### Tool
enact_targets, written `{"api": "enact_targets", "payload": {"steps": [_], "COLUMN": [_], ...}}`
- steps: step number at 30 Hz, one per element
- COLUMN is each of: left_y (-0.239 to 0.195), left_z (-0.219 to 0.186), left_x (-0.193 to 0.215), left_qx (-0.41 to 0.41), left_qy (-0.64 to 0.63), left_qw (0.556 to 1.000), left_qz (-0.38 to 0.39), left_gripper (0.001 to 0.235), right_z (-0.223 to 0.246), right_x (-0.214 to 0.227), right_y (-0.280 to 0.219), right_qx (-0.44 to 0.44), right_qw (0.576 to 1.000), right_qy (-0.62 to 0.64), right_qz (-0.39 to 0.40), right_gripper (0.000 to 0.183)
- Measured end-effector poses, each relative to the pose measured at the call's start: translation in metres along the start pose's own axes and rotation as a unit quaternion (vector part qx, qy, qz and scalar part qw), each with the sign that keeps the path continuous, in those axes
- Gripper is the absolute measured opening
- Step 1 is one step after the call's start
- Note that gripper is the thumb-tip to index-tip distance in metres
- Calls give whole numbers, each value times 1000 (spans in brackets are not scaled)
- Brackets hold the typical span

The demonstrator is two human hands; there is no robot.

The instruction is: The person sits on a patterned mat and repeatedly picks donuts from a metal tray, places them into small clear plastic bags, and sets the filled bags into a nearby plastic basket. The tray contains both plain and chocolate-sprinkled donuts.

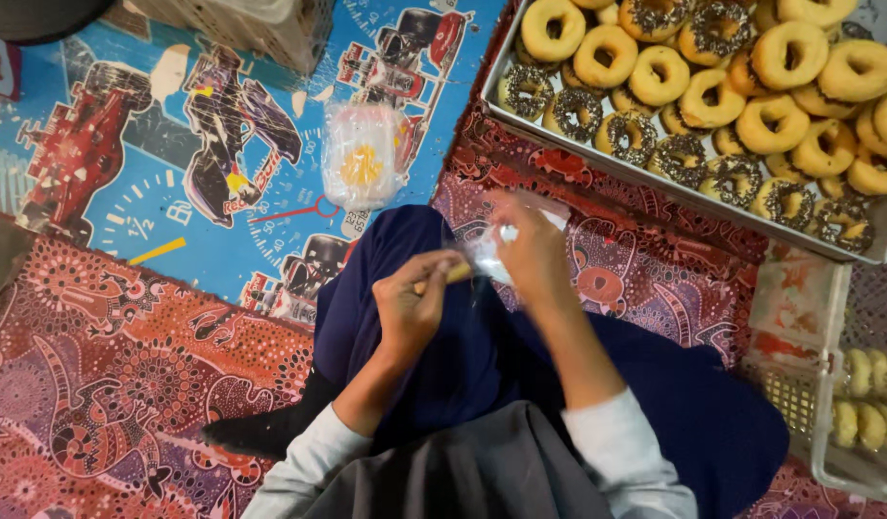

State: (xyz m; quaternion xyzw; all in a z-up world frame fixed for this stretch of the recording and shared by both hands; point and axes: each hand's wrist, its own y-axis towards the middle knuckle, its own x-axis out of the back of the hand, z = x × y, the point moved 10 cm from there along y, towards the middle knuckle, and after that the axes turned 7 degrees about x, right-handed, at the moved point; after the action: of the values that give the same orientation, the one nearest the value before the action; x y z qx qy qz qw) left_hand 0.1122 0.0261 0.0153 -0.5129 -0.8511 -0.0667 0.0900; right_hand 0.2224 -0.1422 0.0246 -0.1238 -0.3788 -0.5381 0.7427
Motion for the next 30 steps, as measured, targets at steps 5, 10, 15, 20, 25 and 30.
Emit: {"api": "enact_targets", "payload": {"steps": [5,10,15,20,25,30], "left_y": [2,-32,-3,6,9,14], "left_z": [-7,-59,83,76,37,43], "left_x": [5,19,-5,-16,6,10], "left_qx": [83,-251,266,188,30,2], "left_qy": [-239,258,-256,-204,-178,86], "left_qw": [966,912,928,955,983,995], "left_qz": [-51,-197,47,99,-21,-58], "left_gripper": [19,46,41,11,8,18], "right_z": [-48,-36,-33,-8,-8,-61], "right_x": [-46,-122,-123,-65,-21,-85], "right_y": [-58,-103,-92,-65,-59,-80], "right_qx": [-189,-180,-176,-75,-10,-117], "right_qw": [947,784,769,904,950,946], "right_qy": [180,587,608,420,255,279], "right_qz": [186,88,86,18,-182,-113], "right_gripper": [56,61,48,40,25,28]}}
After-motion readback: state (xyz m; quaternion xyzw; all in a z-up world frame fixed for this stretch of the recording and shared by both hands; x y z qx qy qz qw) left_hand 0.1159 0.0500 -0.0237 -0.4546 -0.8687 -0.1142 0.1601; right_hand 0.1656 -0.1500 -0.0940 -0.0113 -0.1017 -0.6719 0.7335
